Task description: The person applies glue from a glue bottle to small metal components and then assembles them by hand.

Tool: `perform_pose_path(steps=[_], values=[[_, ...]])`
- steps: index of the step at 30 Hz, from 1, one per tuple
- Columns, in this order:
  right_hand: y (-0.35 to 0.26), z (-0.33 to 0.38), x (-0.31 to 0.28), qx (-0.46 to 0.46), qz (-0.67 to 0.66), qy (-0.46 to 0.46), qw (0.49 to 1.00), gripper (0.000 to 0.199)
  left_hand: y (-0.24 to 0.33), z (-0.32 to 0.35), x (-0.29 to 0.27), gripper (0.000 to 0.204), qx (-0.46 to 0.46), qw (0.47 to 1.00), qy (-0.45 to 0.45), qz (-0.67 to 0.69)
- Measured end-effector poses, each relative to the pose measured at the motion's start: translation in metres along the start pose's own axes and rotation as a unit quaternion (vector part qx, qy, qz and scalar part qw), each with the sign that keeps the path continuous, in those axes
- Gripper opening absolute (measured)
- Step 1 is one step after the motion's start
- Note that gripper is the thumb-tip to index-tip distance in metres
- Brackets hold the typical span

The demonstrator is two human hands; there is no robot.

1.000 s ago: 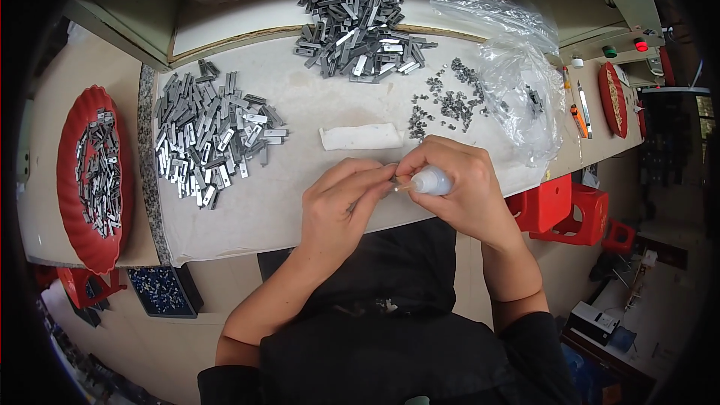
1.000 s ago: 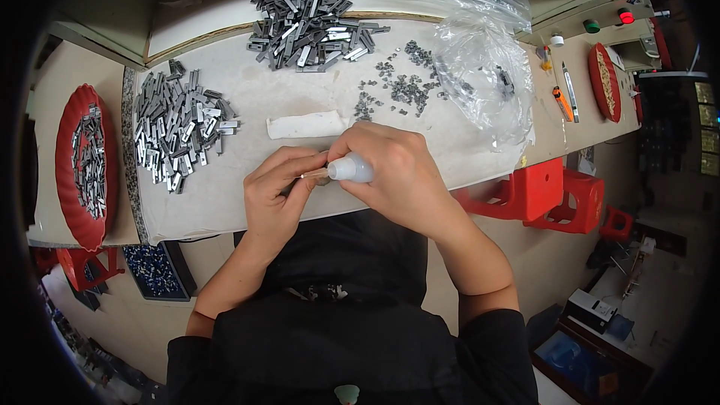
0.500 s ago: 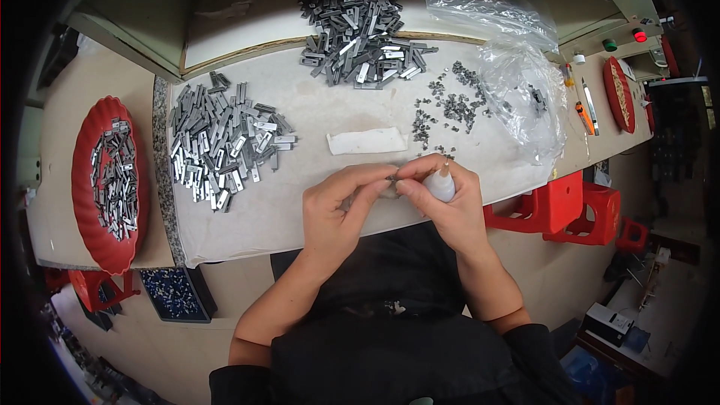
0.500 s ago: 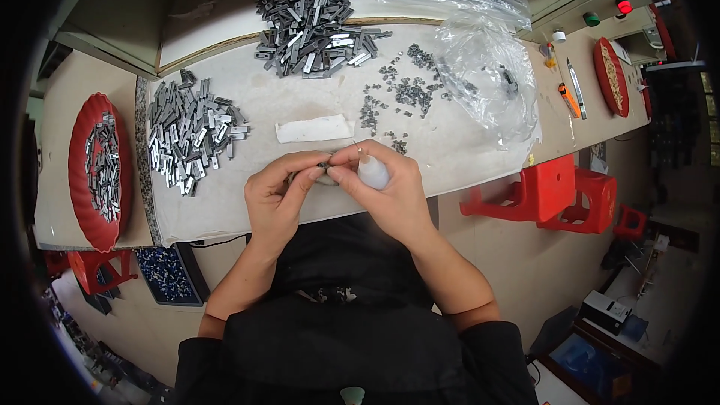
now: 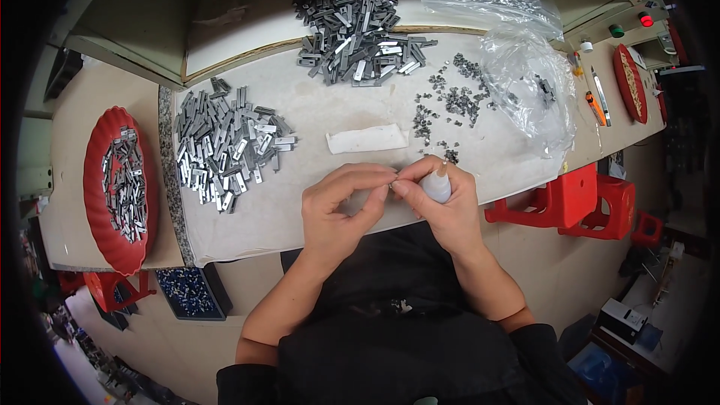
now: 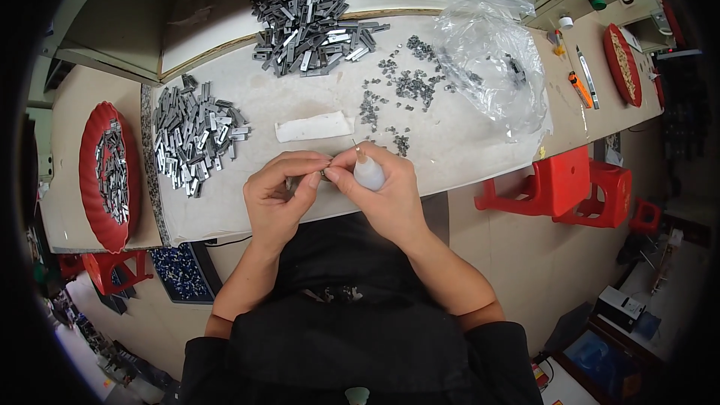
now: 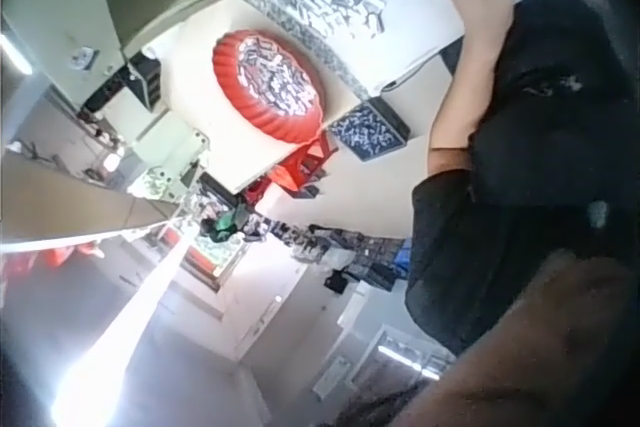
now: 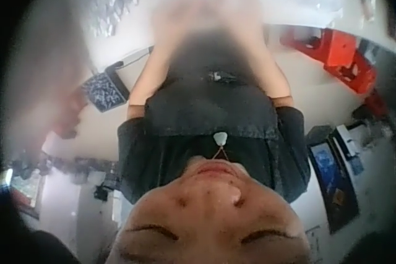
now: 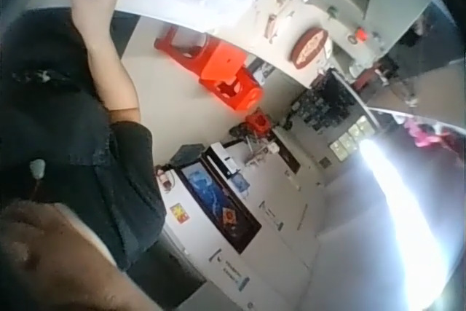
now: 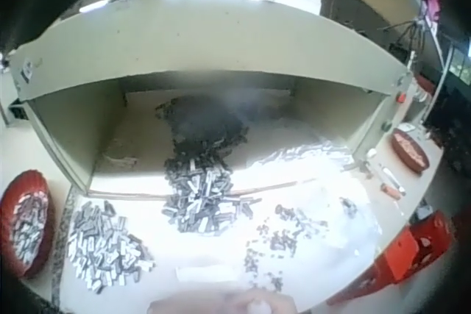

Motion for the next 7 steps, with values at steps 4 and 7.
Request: perform_pose_path(steps=[4,7], values=[[0.0016,0.0007,0.0017,0.012,-0.002,0.006,1.0,0.007,-0.0003,0.0012,-0.0003,0.016,-0.009,1.0,0.005,0.001],[0.0013,0.0,0.0011,0.006,-0.019,0.004,1.0,0.007,0.0005,0.0013,-0.0004,0.015,-0.035,0.999,0.005,0.01]])
Point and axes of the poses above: each hand's wrist, its own z-axis away from the middle knuckle, its own x-axis out of the palm, y = z × x, the point moved 2 cm from there along -z, towards the middle knuckle, and after that the axes turned 10 degrees about -x, right-handed, at the moved point
